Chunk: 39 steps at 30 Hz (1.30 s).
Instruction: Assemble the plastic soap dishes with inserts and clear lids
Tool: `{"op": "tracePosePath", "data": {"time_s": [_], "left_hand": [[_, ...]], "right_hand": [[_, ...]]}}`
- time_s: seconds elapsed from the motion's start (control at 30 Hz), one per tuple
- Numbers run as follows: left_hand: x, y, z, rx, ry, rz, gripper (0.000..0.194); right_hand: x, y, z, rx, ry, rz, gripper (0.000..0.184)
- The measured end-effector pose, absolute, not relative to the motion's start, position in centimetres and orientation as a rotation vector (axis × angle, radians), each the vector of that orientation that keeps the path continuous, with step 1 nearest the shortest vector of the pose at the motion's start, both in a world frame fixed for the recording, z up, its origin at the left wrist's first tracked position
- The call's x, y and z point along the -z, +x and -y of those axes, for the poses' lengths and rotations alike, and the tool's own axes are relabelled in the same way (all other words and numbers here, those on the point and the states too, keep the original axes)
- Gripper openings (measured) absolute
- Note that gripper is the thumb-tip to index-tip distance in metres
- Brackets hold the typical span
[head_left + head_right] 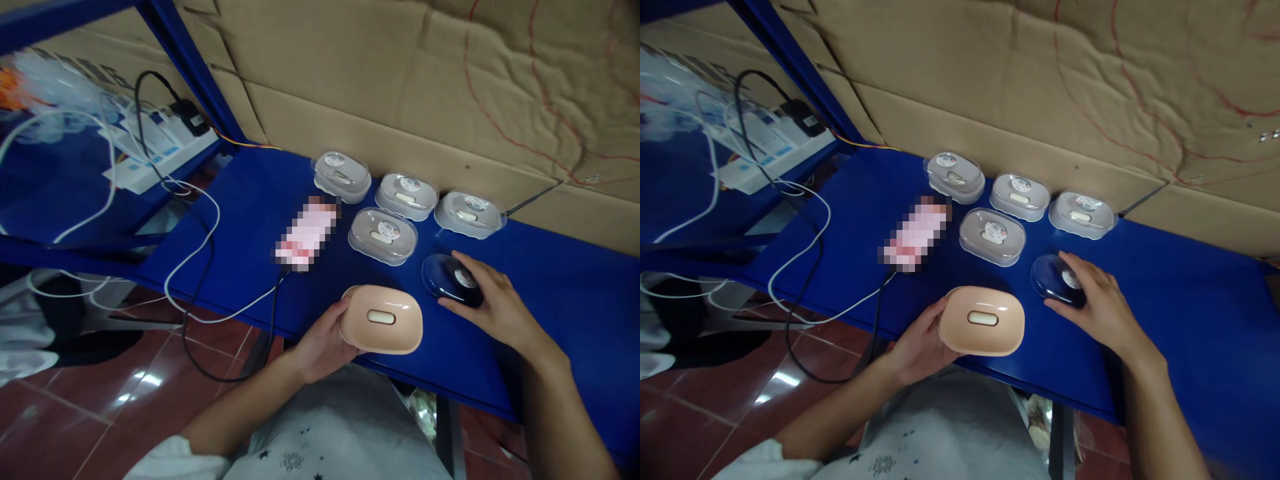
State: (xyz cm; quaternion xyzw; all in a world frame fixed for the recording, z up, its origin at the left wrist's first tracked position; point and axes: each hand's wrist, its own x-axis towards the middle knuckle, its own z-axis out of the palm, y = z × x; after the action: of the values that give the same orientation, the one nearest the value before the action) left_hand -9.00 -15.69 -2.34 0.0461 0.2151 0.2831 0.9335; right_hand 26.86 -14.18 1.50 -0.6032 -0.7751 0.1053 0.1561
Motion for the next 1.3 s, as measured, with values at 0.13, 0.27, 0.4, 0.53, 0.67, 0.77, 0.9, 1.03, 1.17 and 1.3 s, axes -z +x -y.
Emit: {"op": "tracePosePath", "data": {"time_s": [0.13,0.27,0.4,0.53,0.67,0.77,0.9,1.03,1.17,1.3], "left_hand": [[2.2,-8.8,15.6,-0.574,0.108,-0.451,0.043],[1.9,-8.6,15.6,-0.556,0.19,-0.418,0.057],[1.6,-8.3,15.6,-0.56,0.265,-0.365,0.071],[1.5,-8.2,15.7,-0.595,0.288,-0.369,0.075],[1.5,-8.2,15.8,-0.618,0.285,-0.365,0.073],[1.6,-8.2,15.9,-0.61,0.276,-0.36,0.072],[1.6,-8.2,15.8,-0.605,0.246,-0.389,0.075],[1.3,-8.2,15.7,-0.604,0.239,-0.415,0.074],[1.5,-8.2,15.5,-0.564,0.233,-0.433,0.074],[1.7,-8.2,15.3,-0.59,0.255,-0.404,0.067]], "right_hand": [[-2.6,24.0,14.8,-0.385,-1.518,2.176,0.084],[-2.3,19.7,15.7,-0.434,-1.293,2.338,0.086],[-2.1,16.7,16.6,-0.348,-1.203,2.401,0.086],[-2.3,15.1,17.5,-0.292,-1.2,2.415,0.092],[-2.2,14.4,17.9,-0.189,-1.221,2.449,0.099],[-2.0,14.3,17.8,-0.214,-1.206,2.474,0.102],[-1.7,14.2,17.8,-0.291,-1.226,2.449,0.102],[-1.7,14.1,17.9,-0.3,-1.246,2.438,0.097],[-1.8,14.7,17.8,-0.293,-1.263,2.447,0.096],[-1.9,17.0,17.6,-0.215,-1.36,2.434,0.094]]}}
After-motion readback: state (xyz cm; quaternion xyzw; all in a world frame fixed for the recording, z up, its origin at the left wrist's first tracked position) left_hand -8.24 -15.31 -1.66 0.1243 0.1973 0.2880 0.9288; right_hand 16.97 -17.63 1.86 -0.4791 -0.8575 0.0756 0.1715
